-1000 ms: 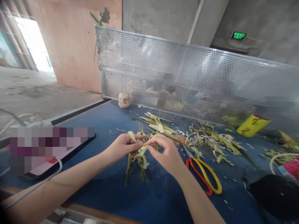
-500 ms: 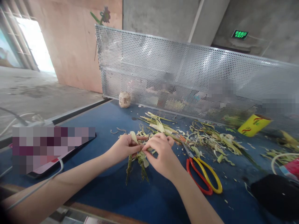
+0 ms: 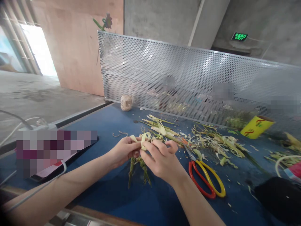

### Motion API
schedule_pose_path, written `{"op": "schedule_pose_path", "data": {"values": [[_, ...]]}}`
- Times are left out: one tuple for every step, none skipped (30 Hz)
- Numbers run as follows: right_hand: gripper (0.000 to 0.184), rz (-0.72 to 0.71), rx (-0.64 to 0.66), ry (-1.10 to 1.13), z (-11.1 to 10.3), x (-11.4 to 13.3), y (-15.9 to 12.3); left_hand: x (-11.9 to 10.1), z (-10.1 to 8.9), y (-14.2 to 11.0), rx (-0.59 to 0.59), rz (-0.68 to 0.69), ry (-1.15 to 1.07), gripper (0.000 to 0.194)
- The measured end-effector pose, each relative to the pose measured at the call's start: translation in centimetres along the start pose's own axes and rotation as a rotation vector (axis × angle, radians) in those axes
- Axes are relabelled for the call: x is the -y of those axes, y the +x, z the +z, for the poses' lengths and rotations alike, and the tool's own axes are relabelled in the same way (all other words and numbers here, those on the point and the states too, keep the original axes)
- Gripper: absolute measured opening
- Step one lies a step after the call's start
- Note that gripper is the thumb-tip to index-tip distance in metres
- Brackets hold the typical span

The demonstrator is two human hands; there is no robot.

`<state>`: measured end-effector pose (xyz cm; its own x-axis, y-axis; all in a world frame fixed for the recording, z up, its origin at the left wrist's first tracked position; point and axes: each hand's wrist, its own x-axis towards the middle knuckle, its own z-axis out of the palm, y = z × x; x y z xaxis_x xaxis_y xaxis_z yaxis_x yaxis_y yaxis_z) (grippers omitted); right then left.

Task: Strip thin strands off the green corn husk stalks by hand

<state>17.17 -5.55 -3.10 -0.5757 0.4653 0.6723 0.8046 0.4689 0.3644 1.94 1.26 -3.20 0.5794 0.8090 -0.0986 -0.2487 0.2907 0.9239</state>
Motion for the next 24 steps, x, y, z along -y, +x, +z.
{"op": "schedule_pose_path", "data": {"values": [[0.023,-0.010,-0.002,0.009,-0.02,0.02,-0.02,-0.01,-0.01,-0.04,-0.003,-0.006,-0.006,0.023],[0.022,-0.010,-0.006,0.022,0.01,0.07,-0.04,-0.01,-0.04,-0.07,-0.006,-0.010,-0.015,0.023],[0.021,0.000,-0.011,0.037,0.08,0.14,-0.06,0.01,-0.08,-0.08,-0.008,-0.017,-0.028,0.022],[0.020,0.014,-0.016,0.052,0.18,0.25,-0.05,0.02,-0.12,-0.08,-0.008,-0.027,-0.046,0.020],[0.018,0.027,-0.018,0.068,0.29,0.37,-0.03,0.02,-0.15,-0.08,-0.006,-0.040,-0.067,0.017],[0.016,0.038,-0.021,0.081,0.41,0.50,0.02,0.00,-0.16,-0.07,-0.005,-0.053,-0.092,0.014],[0.013,0.047,-0.025,0.089,0.50,0.63,0.07,-0.05,-0.15,-0.06,-0.004,-0.067,-0.116,0.011],[0.012,0.054,-0.033,0.093,0.57,0.75,0.14,-0.13,-0.11,-0.06,-0.007,-0.084,-0.141,0.009],[0.010,0.062,-0.051,0.092,0.62,0.84,0.19,-0.23,-0.05,-0.07,-0.017,-0.098,-0.164,0.009],[0.009,0.077,-0.076,0.087,0.63,0.91,0.24,-0.34,0.01,-0.09,-0.032,-0.109,-0.183,0.009],[0.008,0.097,-0.104,0.077,0.63,0.95,0.27,-0.45,0.06,-0.13,-0.050,-0.116,-0.202,0.011],[0.007,0.117,-0.132,0.065,0.62,0.95,0.28,-0.55,0.10,-0.16,-0.062,-0.120,-0.220,0.014],[0.007,0.134,-0.153,0.052,0.61,0.92,0.28,-0.64,0.11,-0.20,-0.059,-0.123,-0.238,0.016],[0.007,0.149,-0.166,0.041,0.60,0.88,0.26,-0.70,0.09,-0.23,-0.043,-0.125,-0.256,0.018],[0.007,0.161,-0.175,0.032,0.60,0.83,0.24,-0.72,0.04,-0.26,-0.017,-0.127,-0.270,0.019],[0.008,0.166,-0.181,0.025,0.61,0.77,0.21,-0.70,-0.01,-0.28,0.015,-0.130,-0.279,0.020],[0.010,0.169,-0.187,0.020,0.62,0.73,0.18,-0.66,-0.07,-0.30,0.044,-0.130,-0.279,0.021],[0.012,0.169,-0.189,0.016,0.63,0.69,0.16,-0.58,-0.12,-0.31,0.063,-0.124,-0.273,0.023],[0.013,0.169,-0.193,0.013,0.63,0.68,0.14,-0.49,-0.14,-0.32,0.067,-0.111,-0.265,0.027],[0.014,0.169,-0.198,0.012,0.63,0.69,0.13,-0.39,-0.14,-0.33,0.065,-0.093,-0.258,0.032],[0.014,0.170,-0.205,0.013,0.62,0.71,0.12,-0.31,-0.12,-0.35,0.058,-0.073,-0.253,0.038],[0.013,0.173,-0.212,0.017,0.62,0.75,0.11,-0.24,-0.07,-0.36,0.050,-0.052,-0.249,0.042],[0.012,0.176,-0.219,0.024,0.62,0.81,0.11,-0.19,-0.02,-0.37,0.042,-0.034,-0.243,0.045],[0.010,0.178,-0.221,0.030,0.63,0.88,0.11,-0.16,0.03,-0.38,0.037,-0.017,-0.235,0.046]]}}
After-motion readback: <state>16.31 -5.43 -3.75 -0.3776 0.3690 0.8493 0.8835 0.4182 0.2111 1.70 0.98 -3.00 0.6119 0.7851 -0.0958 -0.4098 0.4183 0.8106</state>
